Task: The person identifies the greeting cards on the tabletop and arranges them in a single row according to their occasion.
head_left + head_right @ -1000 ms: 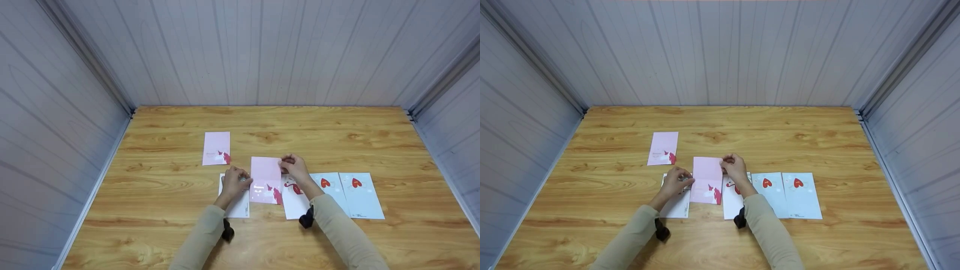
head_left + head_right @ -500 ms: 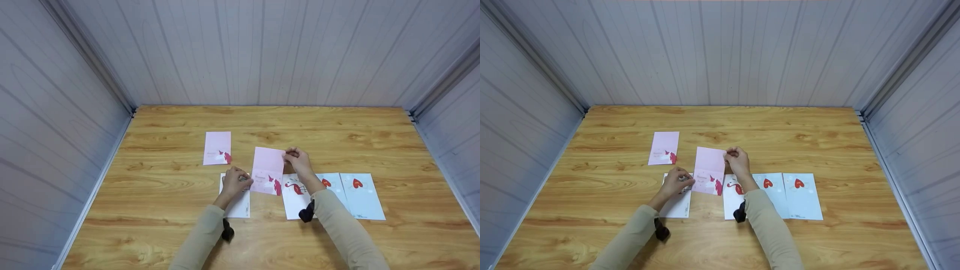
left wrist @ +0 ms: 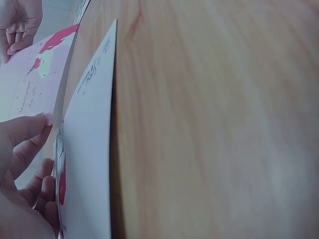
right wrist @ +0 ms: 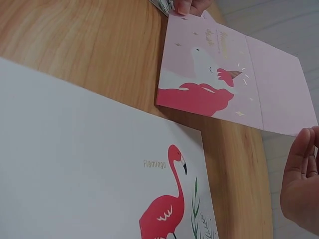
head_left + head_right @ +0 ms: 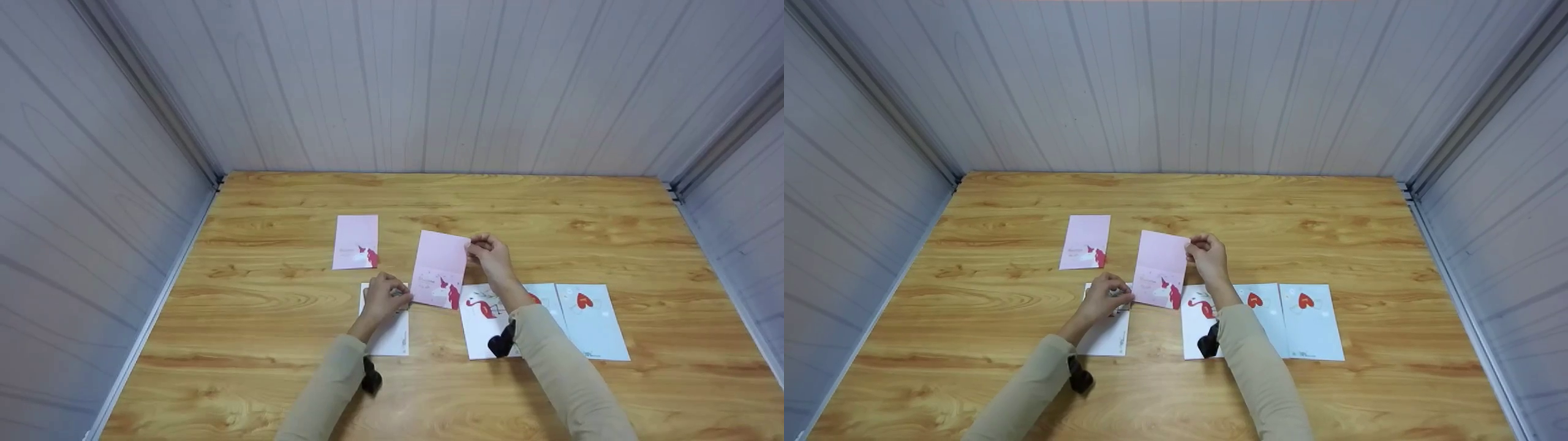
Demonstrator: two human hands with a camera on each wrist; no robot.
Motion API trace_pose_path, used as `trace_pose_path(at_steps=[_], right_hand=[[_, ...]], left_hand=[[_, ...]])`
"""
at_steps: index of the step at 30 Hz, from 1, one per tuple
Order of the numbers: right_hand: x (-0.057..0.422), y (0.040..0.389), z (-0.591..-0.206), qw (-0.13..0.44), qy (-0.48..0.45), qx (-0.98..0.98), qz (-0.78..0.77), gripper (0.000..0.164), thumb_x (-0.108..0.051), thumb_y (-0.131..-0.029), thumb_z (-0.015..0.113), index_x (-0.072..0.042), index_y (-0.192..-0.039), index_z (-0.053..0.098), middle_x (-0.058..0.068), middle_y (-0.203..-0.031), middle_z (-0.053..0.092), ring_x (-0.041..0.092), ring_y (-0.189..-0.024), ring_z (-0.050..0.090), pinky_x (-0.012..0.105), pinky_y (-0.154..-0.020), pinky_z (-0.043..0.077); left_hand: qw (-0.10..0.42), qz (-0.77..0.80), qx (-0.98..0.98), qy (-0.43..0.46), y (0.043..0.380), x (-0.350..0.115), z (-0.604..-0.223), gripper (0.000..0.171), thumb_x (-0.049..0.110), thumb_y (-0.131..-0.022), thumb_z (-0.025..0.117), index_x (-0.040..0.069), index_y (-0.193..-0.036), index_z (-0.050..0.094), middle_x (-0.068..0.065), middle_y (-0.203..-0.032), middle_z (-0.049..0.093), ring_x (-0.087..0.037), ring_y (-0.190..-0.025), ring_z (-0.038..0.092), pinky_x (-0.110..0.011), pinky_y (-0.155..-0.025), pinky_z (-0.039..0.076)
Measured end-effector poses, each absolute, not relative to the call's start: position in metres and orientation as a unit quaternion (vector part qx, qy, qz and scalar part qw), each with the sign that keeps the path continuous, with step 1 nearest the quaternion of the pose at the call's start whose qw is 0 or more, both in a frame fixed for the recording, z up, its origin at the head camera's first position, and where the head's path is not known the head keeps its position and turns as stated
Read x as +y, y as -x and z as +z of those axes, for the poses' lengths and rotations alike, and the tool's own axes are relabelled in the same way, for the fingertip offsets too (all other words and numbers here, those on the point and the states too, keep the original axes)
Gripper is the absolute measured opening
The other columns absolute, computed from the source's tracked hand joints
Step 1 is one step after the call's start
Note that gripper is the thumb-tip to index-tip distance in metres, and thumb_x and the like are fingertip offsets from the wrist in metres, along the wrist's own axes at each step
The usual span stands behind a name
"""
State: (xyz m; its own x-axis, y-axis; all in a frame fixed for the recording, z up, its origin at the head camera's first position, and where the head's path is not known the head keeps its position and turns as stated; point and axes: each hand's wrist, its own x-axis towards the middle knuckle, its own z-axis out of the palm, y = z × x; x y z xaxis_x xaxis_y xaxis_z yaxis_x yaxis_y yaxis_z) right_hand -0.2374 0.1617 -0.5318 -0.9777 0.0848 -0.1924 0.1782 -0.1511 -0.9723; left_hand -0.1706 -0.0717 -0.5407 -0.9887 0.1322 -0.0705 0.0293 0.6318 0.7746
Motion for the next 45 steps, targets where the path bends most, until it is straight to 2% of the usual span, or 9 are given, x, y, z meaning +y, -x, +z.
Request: trace_pose_path(at_steps=[3,5,11,18,29,45], right_hand=[[0.169,0.247,-0.553,0.031,-0.087,0.637,-0.765,0.019,-0.009,-0.082,0.062,-0.007,-0.098,0.053,0.008,-0.092,0.055,0.016,-0.079,0.055,0.025,-0.066,0.046],[0.169,0.247,-0.555,0.033,-0.091,0.636,-0.765,0.021,-0.009,-0.082,0.062,-0.006,-0.1,0.053,0.009,-0.092,0.056,0.017,-0.079,0.056,0.026,-0.066,0.047],[0.159,0.227,-0.531,0.035,-0.073,0.629,-0.773,0.02,-0.001,-0.082,0.059,0.001,-0.1,0.052,0.011,-0.087,0.056,0.017,-0.072,0.056,0.026,-0.065,0.047],[0.145,0.209,-0.516,0.064,-0.097,0.668,-0.735,0.024,-0.002,-0.083,0.057,0.006,-0.105,0.051,0.009,-0.083,0.056,0.013,-0.069,0.055,0.024,-0.064,0.047],[0.135,0.193,-0.53,0.084,-0.091,0.706,-0.697,0.021,-0.002,-0.083,0.056,0.005,-0.103,0.054,0.008,-0.084,0.057,0.015,-0.07,0.056,0.026,-0.063,0.047],[0.126,0.185,-0.535,0.092,-0.104,0.722,-0.678,0.028,-0.002,-0.08,0.061,-0.002,-0.108,0.055,0.008,-0.081,0.059,0.017,-0.066,0.056,0.027,-0.059,0.046]], left_hand=[[0.065,0.433,0.898,-0.043,0.17,-0.072,-0.539,0.011,0.021,-0.078,0.067,0.011,-0.075,0.065,-0.001,-0.096,0.047,-0.022,-0.097,0.039,-0.042,-0.082,0.025],[0.069,0.437,0.896,-0.041,0.169,-0.072,-0.539,0.01,0.021,-0.078,0.067,0.011,-0.076,0.065,-0.001,-0.096,0.047,-0.023,-0.097,0.039,-0.042,-0.082,0.025],[0.063,0.45,0.89,-0.037,0.17,-0.073,-0.539,0.01,0.02,-0.079,0.065,0.01,-0.08,0.064,0.0,-0.091,0.048,-0.02,-0.09,0.042,-0.04,-0.079,0.026],[0.04,0.502,0.863,-0.03,0.173,-0.074,-0.54,0.01,0.016,-0.079,0.065,0.007,-0.08,0.065,0.0,-0.081,0.05,-0.015,-0.078,0.048,-0.032,-0.07,0.037],[0.063,0.576,0.814,0.044,0.177,-0.074,-0.54,0.01,0.013,-0.082,0.062,0.003,-0.083,0.063,-0.004,-0.085,0.051,-0.016,-0.078,0.047,-0.028,-0.069,0.039],[0.059,0.599,0.795,0.069,0.18,-0.076,-0.535,0.011,0.011,-0.084,0.059,0.001,-0.086,0.061,-0.004,-0.081,0.055,-0.017,-0.078,0.049,-0.029,-0.07,0.041]])
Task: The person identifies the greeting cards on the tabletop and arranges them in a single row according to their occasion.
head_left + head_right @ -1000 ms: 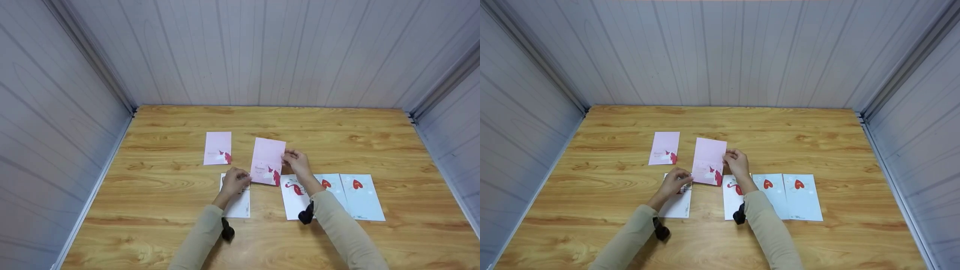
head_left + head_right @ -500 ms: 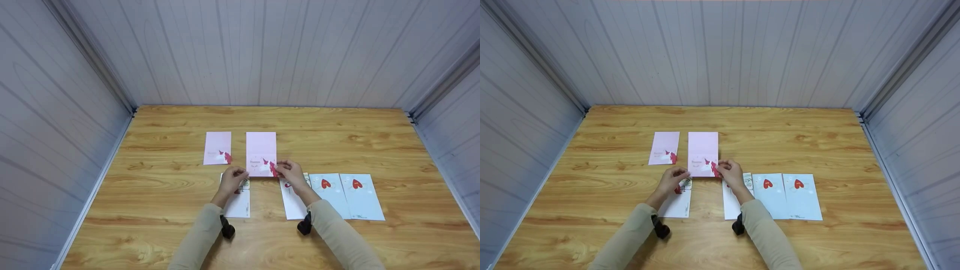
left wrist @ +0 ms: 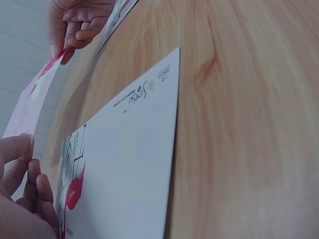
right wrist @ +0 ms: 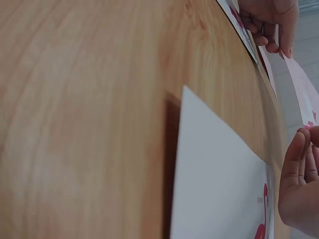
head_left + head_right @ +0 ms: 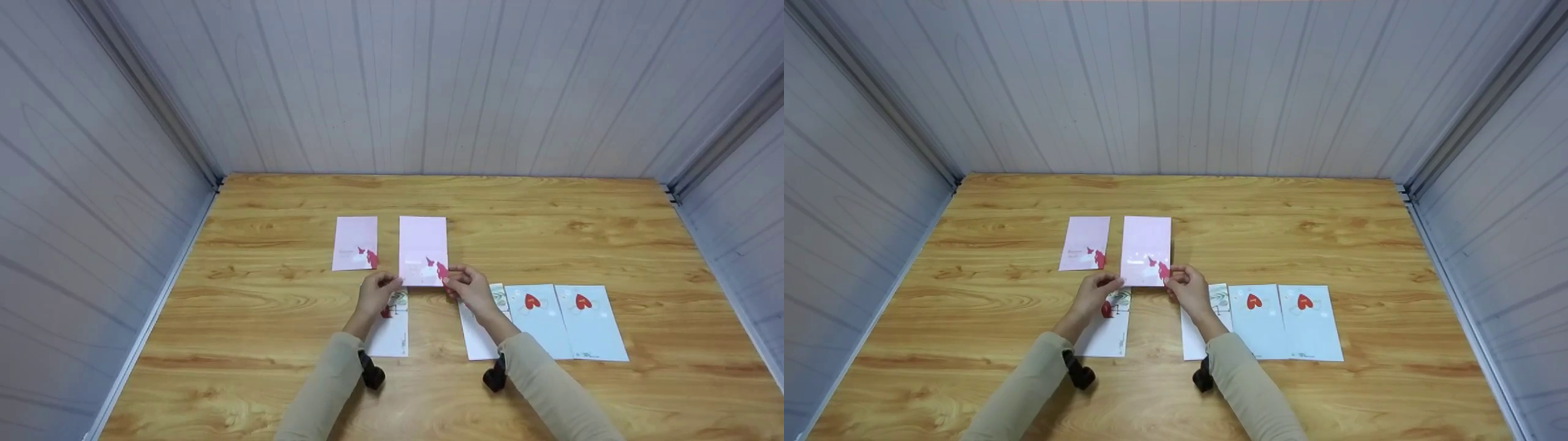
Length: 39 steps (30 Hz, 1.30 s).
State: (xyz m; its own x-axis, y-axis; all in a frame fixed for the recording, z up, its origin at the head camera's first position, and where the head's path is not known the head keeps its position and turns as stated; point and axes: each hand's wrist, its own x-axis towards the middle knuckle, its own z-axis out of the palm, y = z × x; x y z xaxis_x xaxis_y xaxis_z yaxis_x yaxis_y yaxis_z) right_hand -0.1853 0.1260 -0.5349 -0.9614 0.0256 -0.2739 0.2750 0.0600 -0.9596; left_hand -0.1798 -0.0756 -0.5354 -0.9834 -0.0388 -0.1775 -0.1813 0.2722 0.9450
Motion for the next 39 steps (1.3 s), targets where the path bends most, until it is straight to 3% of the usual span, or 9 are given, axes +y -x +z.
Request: trace_pose_path(at_steps=[7,15,21,26,39], right_hand=[[0.119,0.186,-0.536,0.071,-0.111,0.708,-0.694,0.028,0.0,-0.08,0.06,0.001,-0.107,0.054,0.007,-0.08,0.06,0.017,-0.064,0.055,0.027,-0.057,0.046],[0.111,0.189,-0.534,0.058,-0.125,0.689,-0.711,0.023,-0.001,-0.081,0.059,0.0,-0.104,0.055,0.007,-0.08,0.058,0.015,-0.063,0.054,0.027,-0.056,0.046],[0.104,0.196,-0.529,0.041,-0.12,0.696,-0.707,0.023,0.001,-0.081,0.059,0.001,-0.103,0.056,0.007,-0.076,0.057,0.017,-0.061,0.055,0.027,-0.053,0.046],[0.097,0.203,-0.526,0.036,-0.116,0.703,-0.7,0.023,0.001,-0.081,0.059,0.003,-0.103,0.056,0.008,-0.074,0.057,0.018,-0.06,0.055,0.028,-0.054,0.047],[0.084,0.212,-0.533,0.053,-0.117,0.69,-0.713,0.023,0.006,-0.08,0.056,0.009,-0.103,0.057,0.007,-0.071,0.056,0.015,-0.057,0.054,0.024,-0.052,0.046]], left_hand=[[0.055,0.604,0.789,0.095,0.181,-0.075,-0.535,0.012,0.013,-0.084,0.06,0.001,-0.086,0.061,-0.004,-0.08,0.055,-0.017,-0.076,0.05,-0.027,-0.068,0.041],[0.011,0.585,0.804,0.109,0.184,-0.073,-0.531,0.01,0.012,-0.082,0.062,0.003,-0.087,0.061,-0.005,-0.081,0.054,-0.017,-0.077,0.05,-0.027,-0.067,0.042],[-0.014,0.569,0.815,0.108,0.191,-0.076,-0.525,0.011,0.013,-0.081,0.063,0.002,-0.083,0.062,-0.005,-0.074,0.056,-0.016,-0.067,0.052,-0.025,-0.059,0.042],[-0.022,0.553,0.826,0.105,0.195,-0.081,-0.521,0.011,0.014,-0.082,0.062,0.002,-0.081,0.062,-0.004,-0.068,0.056,-0.015,-0.063,0.052,-0.024,-0.055,0.041],[-0.012,0.472,0.873,0.123,0.198,-0.091,-0.525,0.012,0.021,-0.083,0.061,0.01,-0.079,0.064,0.001,-0.073,0.056,-0.014,-0.069,0.05,-0.027,-0.061,0.04]])
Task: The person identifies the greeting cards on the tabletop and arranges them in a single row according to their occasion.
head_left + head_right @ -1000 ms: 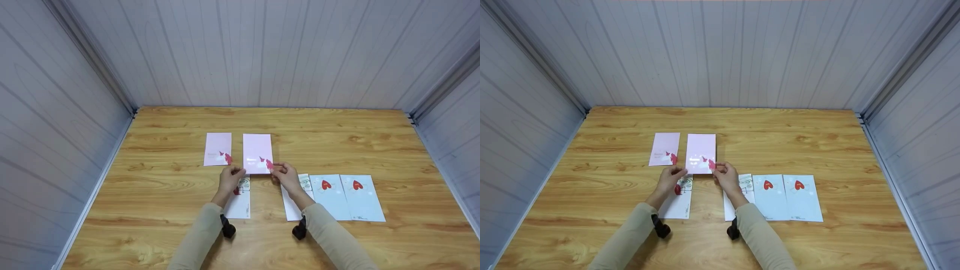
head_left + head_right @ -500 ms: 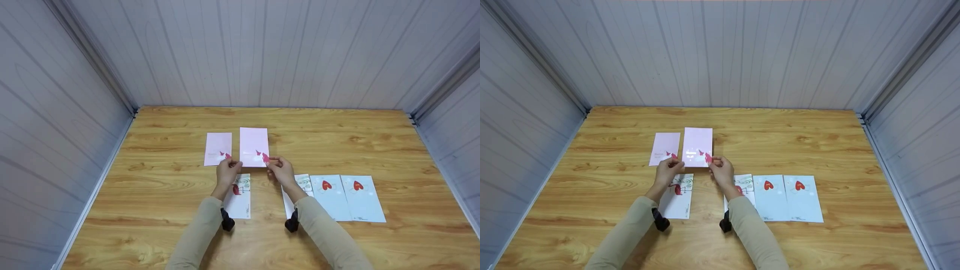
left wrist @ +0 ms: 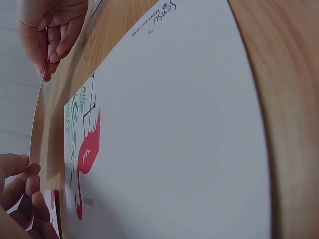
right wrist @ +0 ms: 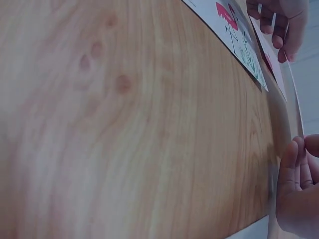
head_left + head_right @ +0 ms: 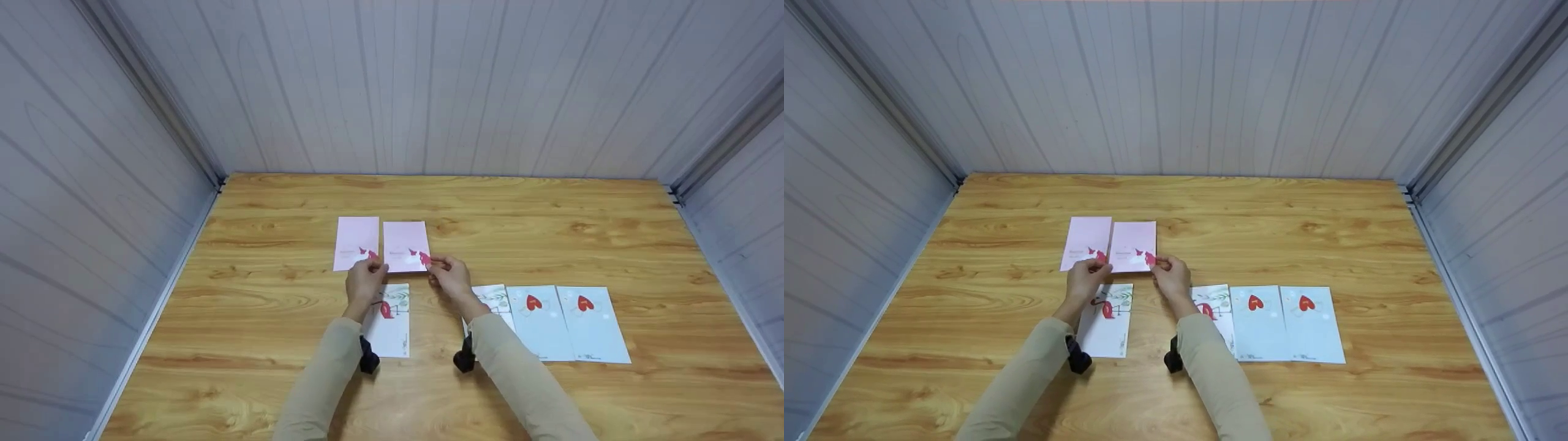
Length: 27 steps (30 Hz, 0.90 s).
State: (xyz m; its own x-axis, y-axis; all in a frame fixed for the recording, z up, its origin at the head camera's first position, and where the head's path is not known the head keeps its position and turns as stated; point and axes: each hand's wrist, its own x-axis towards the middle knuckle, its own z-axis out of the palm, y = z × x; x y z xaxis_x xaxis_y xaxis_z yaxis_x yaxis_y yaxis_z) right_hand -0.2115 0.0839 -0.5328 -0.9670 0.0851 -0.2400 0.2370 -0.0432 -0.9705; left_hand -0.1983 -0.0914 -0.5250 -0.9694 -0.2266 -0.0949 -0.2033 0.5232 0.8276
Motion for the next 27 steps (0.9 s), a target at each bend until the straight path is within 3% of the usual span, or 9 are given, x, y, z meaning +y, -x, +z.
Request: trace_pose_path(at_steps=[16,27], right_hand=[[0.074,0.218,-0.533,0.062,-0.146,0.696,-0.701,0.023,0.007,-0.083,0.051,0.009,-0.105,0.057,0.018,-0.085,0.058,0.017,-0.063,0.056,0.025,-0.058,0.047],[0.072,0.222,-0.536,0.063,-0.142,0.694,-0.704,0.022,0.009,-0.082,0.051,0.012,-0.103,0.057,0.012,-0.075,0.055,0.013,-0.059,0.052,0.023,-0.055,0.046]], left_hand=[[0.006,-0.405,-0.903,-0.141,0.206,-0.091,-0.523,0.012,0.022,-0.082,0.061,0.012,-0.086,0.066,0.001,-0.076,0.056,-0.014,-0.07,0.05,-0.029,-0.065,0.039],[0.015,-0.362,-0.923,-0.127,0.209,-0.092,-0.525,0.015,0.022,-0.082,0.062,0.011,-0.09,0.068,0.001,-0.08,0.059,-0.014,-0.073,0.051,-0.033,-0.069,0.037]])
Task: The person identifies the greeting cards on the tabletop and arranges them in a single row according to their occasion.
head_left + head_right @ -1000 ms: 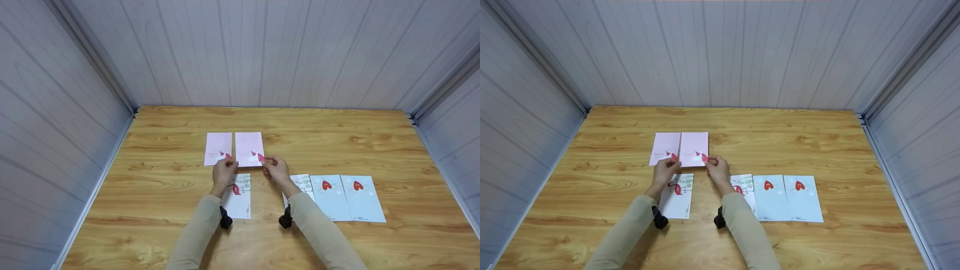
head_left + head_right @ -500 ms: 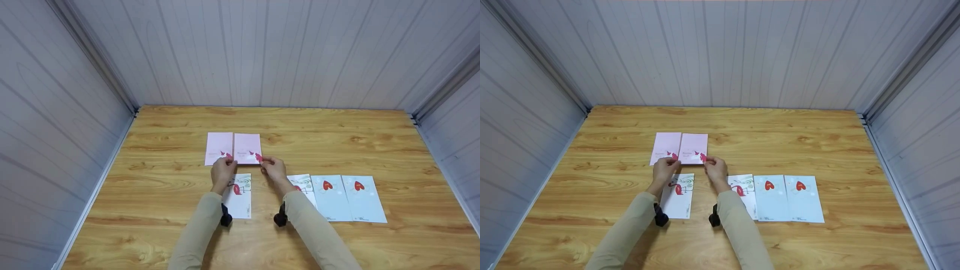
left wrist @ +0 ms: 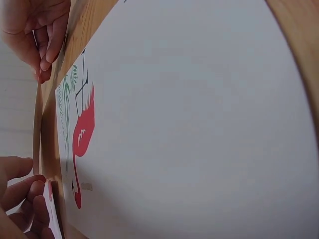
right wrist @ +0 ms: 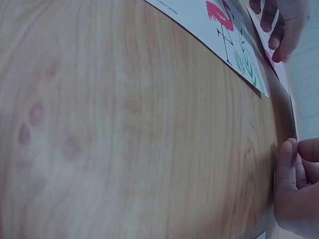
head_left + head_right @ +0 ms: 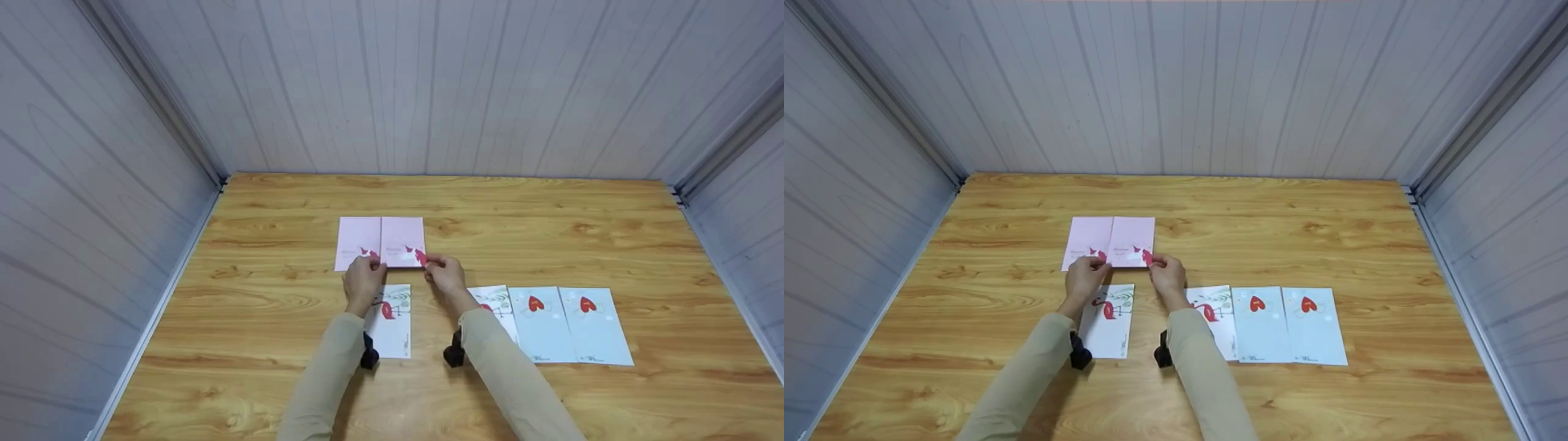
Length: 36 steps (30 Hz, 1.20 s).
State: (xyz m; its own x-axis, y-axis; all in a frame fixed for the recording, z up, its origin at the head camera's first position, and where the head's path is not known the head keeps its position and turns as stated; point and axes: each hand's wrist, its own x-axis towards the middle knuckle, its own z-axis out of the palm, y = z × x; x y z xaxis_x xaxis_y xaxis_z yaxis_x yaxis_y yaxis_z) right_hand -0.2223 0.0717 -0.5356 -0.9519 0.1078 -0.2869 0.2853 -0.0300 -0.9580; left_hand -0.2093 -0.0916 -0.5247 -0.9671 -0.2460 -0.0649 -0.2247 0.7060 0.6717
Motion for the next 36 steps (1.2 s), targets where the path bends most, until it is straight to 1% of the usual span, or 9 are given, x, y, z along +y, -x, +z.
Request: trace_pose_path(at_steps=[4,10,13,20,23,30,36], right_hand=[[0.072,0.222,-0.536,0.071,-0.131,0.705,-0.694,0.022,0.007,-0.083,0.051,0.011,-0.104,0.057,0.013,-0.077,0.057,0.013,-0.06,0.053,0.024,-0.057,0.047],[0.073,0.221,-0.535,0.083,-0.113,0.716,-0.684,0.023,0.004,-0.084,0.052,0.01,-0.106,0.057,0.013,-0.08,0.057,0.016,-0.066,0.055,0.028,-0.063,0.048],[0.074,0.22,-0.534,0.09,-0.106,0.721,-0.679,0.023,0.004,-0.085,0.051,0.009,-0.106,0.057,0.013,-0.082,0.057,0.018,-0.069,0.055,0.03,-0.066,0.047],[0.075,0.219,-0.532,0.101,-0.096,0.737,-0.662,0.024,0.001,-0.086,0.051,0.008,-0.108,0.057,0.015,-0.086,0.057,0.02,-0.074,0.056,0.033,-0.071,0.046],[0.076,0.219,-0.532,0.101,-0.09,0.744,-0.654,0.023,0.001,-0.086,0.051,0.008,-0.107,0.057,0.016,-0.087,0.058,0.021,-0.076,0.056,0.032,-0.071,0.046],[0.08,0.218,-0.532,0.108,-0.086,0.747,-0.65,0.023,0.0,-0.086,0.05,0.007,-0.107,0.058,0.017,-0.088,0.059,0.021,-0.076,0.057,0.031,-0.069,0.047],[0.083,0.215,-0.532,0.107,-0.089,0.74,-0.658,0.025,0.002,-0.084,0.05,0.007,-0.108,0.057,0.017,-0.093,0.059,0.02,-0.077,0.058,0.031,-0.069,0.047]], left_hand=[[0.01,-0.358,-0.924,-0.132,0.209,-0.092,-0.526,0.016,0.023,-0.082,0.062,0.011,-0.091,0.067,0.001,-0.082,0.06,-0.014,-0.074,0.053,-0.034,-0.072,0.037],[0.012,-0.353,-0.926,-0.136,0.209,-0.093,-0.527,0.014,0.023,-0.082,0.062,0.012,-0.087,0.067,0.001,-0.078,0.06,-0.014,-0.072,0.053,-0.034,-0.072,0.036],[0.008,-0.356,-0.924,-0.139,0.209,-0.093,-0.528,0.014,0.023,-0.082,0.061,0.011,-0.087,0.067,0.001,-0.078,0.061,-0.014,-0.073,0.054,-0.034,-0.072,0.037],[-0.001,-0.372,-0.917,-0.146,0.207,-0.092,-0.528,0.013,0.023,-0.083,0.06,0.011,-0.088,0.065,0.001,-0.079,0.057,-0.015,-0.074,0.052,-0.034,-0.073,0.037],[0.001,-0.378,-0.915,-0.142,0.206,-0.092,-0.528,0.013,0.022,-0.084,0.06,0.011,-0.088,0.065,0.001,-0.078,0.057,-0.015,-0.072,0.052,-0.033,-0.071,0.038],[0.021,-0.371,-0.921,-0.121,0.204,-0.094,-0.53,0.016,0.022,-0.083,0.061,0.009,-0.089,0.067,0.0,-0.081,0.058,-0.016,-0.076,0.053,-0.033,-0.071,0.039],[0.014,-0.373,-0.919,-0.128,0.203,-0.096,-0.532,0.017,0.023,-0.083,0.06,0.01,-0.092,0.067,0.0,-0.081,0.055,-0.015,-0.075,0.051,-0.032,-0.07,0.04]])
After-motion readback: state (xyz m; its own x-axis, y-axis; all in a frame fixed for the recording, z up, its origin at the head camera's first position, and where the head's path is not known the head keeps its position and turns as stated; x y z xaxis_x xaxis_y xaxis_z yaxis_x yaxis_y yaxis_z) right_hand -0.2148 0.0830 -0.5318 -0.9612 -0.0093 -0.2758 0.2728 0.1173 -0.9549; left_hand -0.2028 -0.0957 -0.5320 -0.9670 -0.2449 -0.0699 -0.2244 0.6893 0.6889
